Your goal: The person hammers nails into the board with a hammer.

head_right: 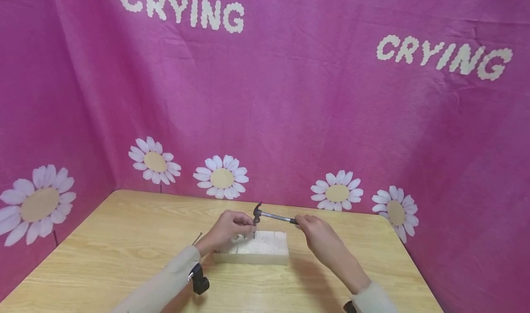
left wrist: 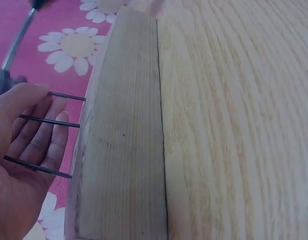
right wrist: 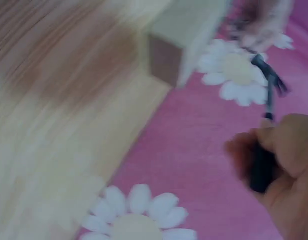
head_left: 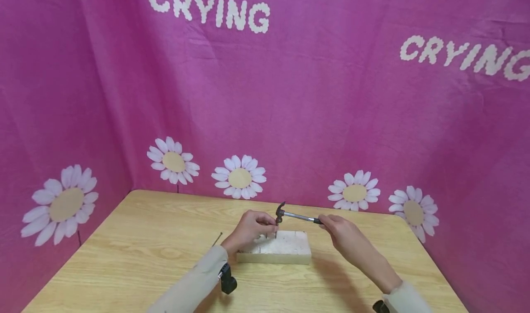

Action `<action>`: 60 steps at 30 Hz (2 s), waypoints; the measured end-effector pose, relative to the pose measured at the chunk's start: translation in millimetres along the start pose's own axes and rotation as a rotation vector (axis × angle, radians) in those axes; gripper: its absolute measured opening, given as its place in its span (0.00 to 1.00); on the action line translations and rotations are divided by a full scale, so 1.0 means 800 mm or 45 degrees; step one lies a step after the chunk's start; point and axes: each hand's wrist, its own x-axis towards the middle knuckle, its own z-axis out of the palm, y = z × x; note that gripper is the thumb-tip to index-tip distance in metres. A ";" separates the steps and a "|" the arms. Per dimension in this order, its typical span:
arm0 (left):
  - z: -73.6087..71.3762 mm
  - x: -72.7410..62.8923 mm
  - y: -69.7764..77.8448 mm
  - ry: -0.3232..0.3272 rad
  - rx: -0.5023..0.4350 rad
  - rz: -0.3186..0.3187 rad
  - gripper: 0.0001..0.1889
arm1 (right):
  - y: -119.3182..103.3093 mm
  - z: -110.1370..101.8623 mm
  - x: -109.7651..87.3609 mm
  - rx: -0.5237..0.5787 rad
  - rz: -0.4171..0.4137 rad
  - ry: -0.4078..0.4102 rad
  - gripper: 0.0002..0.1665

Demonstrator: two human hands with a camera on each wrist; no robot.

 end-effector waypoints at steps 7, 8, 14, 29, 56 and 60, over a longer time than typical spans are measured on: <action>0.000 0.001 -0.001 -0.030 -0.022 -0.007 0.09 | 0.000 -0.003 -0.007 0.043 0.020 0.151 0.24; -0.001 0.002 -0.001 -0.028 -0.024 -0.002 0.09 | 0.000 -0.003 -0.008 0.052 0.023 0.160 0.25; -0.002 0.003 -0.002 0.001 -0.001 0.040 0.07 | -0.002 0.002 -0.007 -0.058 0.012 0.011 0.18; 0.000 0.001 -0.005 0.005 0.023 0.034 0.06 | -0.008 0.013 -0.009 -0.037 0.060 -0.005 0.15; -0.097 -0.045 0.011 0.323 0.285 -0.037 0.08 | 0.018 0.005 -0.030 0.001 0.186 0.070 0.17; -0.114 -0.055 0.001 0.309 0.432 -0.080 0.07 | 0.022 0.006 -0.034 0.043 0.216 0.071 0.14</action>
